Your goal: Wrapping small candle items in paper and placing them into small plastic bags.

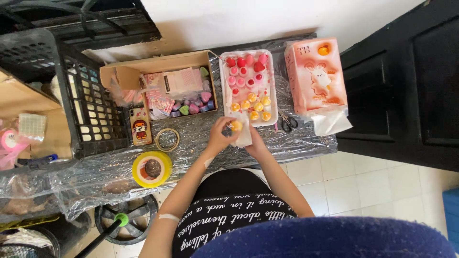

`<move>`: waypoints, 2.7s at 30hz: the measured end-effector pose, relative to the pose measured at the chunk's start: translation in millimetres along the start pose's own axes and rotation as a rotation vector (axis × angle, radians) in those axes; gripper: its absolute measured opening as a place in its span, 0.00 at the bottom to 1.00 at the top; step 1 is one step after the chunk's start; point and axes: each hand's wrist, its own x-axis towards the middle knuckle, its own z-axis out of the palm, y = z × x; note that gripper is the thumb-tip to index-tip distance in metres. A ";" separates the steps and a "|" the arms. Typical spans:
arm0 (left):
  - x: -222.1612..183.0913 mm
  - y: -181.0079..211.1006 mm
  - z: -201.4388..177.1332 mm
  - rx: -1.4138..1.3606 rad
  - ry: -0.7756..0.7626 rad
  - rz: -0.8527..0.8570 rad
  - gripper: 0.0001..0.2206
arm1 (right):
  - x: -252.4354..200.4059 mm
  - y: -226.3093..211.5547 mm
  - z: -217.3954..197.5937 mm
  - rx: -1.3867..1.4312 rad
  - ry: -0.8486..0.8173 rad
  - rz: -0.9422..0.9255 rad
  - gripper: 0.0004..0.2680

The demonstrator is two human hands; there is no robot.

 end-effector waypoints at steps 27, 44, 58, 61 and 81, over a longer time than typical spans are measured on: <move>-13.0 19.3 -28.0 0.236 -0.144 0.032 0.35 | -11.6 -7.4 36.6 -0.026 -0.171 0.214 0.18; -16.0 53.1 -34.3 0.504 0.087 0.153 0.18 | -6.5 -3.6 18.1 0.175 -0.212 0.192 0.18; -12.1 61.1 -42.8 0.519 -0.102 0.248 0.19 | 0.4 -0.2 1.7 0.248 -0.217 0.189 0.15; -11.4 64.0 -46.1 0.535 -0.106 0.281 0.20 | -9.3 -7.8 13.8 0.262 -0.218 0.268 0.17; -8.6 66.3 -42.0 0.531 0.012 0.232 0.27 | -15.5 -11.4 49.5 0.117 -0.162 0.210 0.17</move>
